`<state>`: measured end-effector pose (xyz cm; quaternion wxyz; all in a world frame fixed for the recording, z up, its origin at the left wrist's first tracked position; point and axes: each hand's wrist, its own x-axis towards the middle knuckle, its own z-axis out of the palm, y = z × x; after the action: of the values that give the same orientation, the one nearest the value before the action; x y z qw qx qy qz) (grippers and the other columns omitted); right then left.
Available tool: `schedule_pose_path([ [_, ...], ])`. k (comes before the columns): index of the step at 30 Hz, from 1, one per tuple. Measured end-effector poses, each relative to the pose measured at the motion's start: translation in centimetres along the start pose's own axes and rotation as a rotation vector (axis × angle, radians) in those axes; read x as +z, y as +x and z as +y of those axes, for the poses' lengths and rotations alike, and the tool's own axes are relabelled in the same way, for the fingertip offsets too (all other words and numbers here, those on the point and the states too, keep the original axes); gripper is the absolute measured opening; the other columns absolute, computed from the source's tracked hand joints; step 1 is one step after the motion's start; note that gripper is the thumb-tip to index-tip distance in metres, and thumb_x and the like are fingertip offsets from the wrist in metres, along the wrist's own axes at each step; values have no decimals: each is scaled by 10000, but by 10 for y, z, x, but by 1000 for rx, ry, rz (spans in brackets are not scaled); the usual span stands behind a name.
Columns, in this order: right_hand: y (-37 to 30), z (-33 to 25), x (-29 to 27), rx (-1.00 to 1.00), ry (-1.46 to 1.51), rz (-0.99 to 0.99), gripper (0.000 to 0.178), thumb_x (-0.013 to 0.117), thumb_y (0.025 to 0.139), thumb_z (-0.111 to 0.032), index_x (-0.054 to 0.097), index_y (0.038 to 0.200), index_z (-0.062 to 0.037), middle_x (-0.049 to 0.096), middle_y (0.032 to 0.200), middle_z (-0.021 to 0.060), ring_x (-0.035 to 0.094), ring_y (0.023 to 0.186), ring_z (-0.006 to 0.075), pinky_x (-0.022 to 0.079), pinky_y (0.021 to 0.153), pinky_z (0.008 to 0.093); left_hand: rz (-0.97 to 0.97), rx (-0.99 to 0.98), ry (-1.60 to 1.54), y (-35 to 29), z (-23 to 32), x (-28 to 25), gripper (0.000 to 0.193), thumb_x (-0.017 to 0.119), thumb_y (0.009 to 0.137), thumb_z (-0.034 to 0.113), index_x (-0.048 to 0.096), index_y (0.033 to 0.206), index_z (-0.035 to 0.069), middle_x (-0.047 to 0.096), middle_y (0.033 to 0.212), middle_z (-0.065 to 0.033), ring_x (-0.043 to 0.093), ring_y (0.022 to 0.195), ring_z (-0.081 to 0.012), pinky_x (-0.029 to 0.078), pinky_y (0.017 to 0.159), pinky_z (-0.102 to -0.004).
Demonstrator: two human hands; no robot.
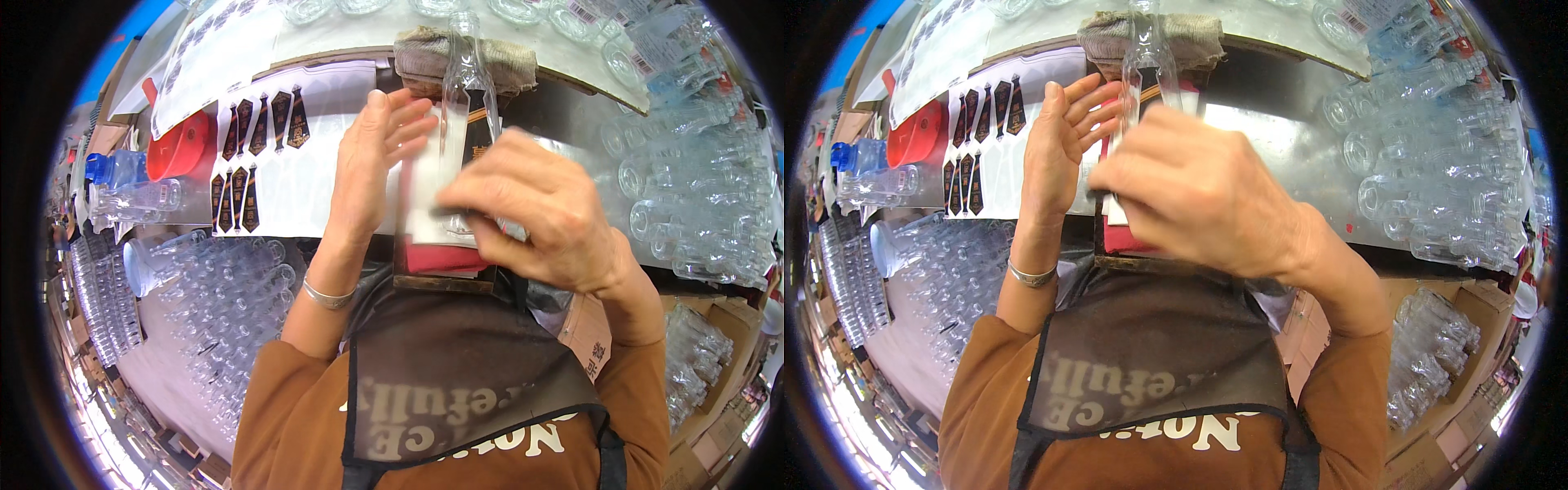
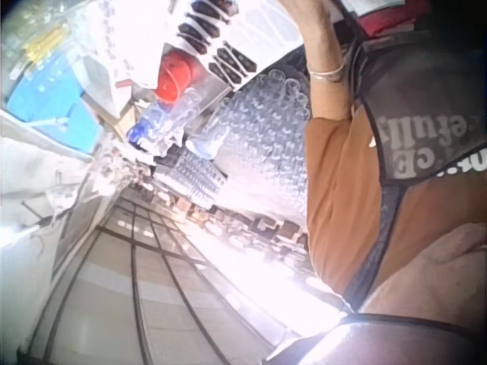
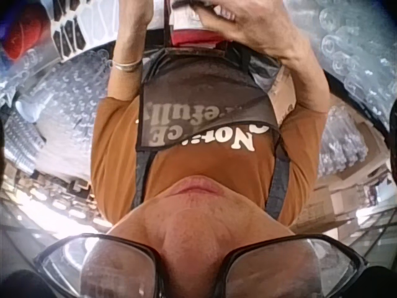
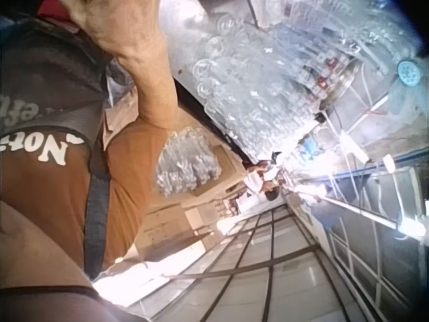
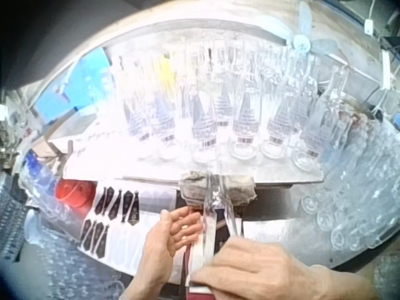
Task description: The person repeatedly picks up clear plastic bottles, applies a dark rectangular label to each bottle, and places the labeled bottles on a nearby surface. The process is performed one at a time in a repetitive sequence.
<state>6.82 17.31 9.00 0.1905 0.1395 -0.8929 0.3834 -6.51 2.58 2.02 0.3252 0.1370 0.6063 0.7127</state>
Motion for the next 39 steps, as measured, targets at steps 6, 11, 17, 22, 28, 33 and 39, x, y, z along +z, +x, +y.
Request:
schedule_pose_path([
  [6, -7, 17, 7, -53, -278, 149, 294, 711, 698, 31, 714, 981, -51, 712, 994, 84, 675, 926, 283, 555, 796, 363, 10, 44, 78, -11, 7, -1, 679, 441, 1060, 488, 457, 1404, -97, 598, 1329, -252, 630, 1195, -292, 488, 1011, -381],
  [11, -15, 8, 7, 52, -124, 94, 243, 705, 765, 4, 725, 1003, -41, 707, 890, 115, 657, 735, 259, 546, 690, 350, 47, 66, 94, -23, 0, -18, 599, 482, 1062, 424, 482, 1377, -85, 612, 1319, -221, 630, 1186, -259, 491, 1000, -367],
  [17, -18, 44, -2, -121, -169, 235, 277, 723, 748, 18, 726, 1014, -62, 725, 1055, 82, 704, 933, 238, 558, 796, 320, 32, 104, 190, -33, 1, -10, 550, 519, 1057, 370, 488, 1386, -68, 611, 1331, -198, 623, 1195, -251, 488, 989, -356],
  [22, -49, 3, 0, 131, 128, 95, 264, 678, 733, 41, 728, 978, -45, 713, 1050, 123, 707, 866, 235, 571, 790, 345, -1, 172, 288, -44, -14, -17, 516, 475, 1074, 339, 471, 1423, -41, 575, 1382, -221, 601, 1252, -299, 478, 1038, -402],
  [28, -68, 14, 11, 20, 88, 173, 277, 698, 709, -7, 718, 981, -54, 704, 980, 131, 676, 923, 299, 554, 826, 388, -182, 305, 504, -52, -14, -21, 755, 684, 923, 174, 299, 1536, -39, 457, 1495, -232, 453, 1395, -323, 346, 1158, -421],
  [33, -53, -12, -8, 387, 222, 48, 289, 675, 772, -11, 733, 1054, -35, 725, 906, 137, 702, 845, 258, 548, 776, 348, -223, 523, 807, -77, -28, -17, 1059, 842, 728, 113, 212, 1565, -41, 442, 1484, -266, 490, 1319, -398, 364, 1132, -430],
  [39, 29, 38, -22, 180, -351, 285, 237, 720, 811, -58, 695, 1045, -28, 706, 1063, 123, 684, 949, 286, 547, 822, 351, -192, 545, 805, -70, -28, -2, 1204, 837, 707, 28, 38, 1608, 35, 338, 1588, -235, 445, 1404, -369, 359, 1161, -452],
])
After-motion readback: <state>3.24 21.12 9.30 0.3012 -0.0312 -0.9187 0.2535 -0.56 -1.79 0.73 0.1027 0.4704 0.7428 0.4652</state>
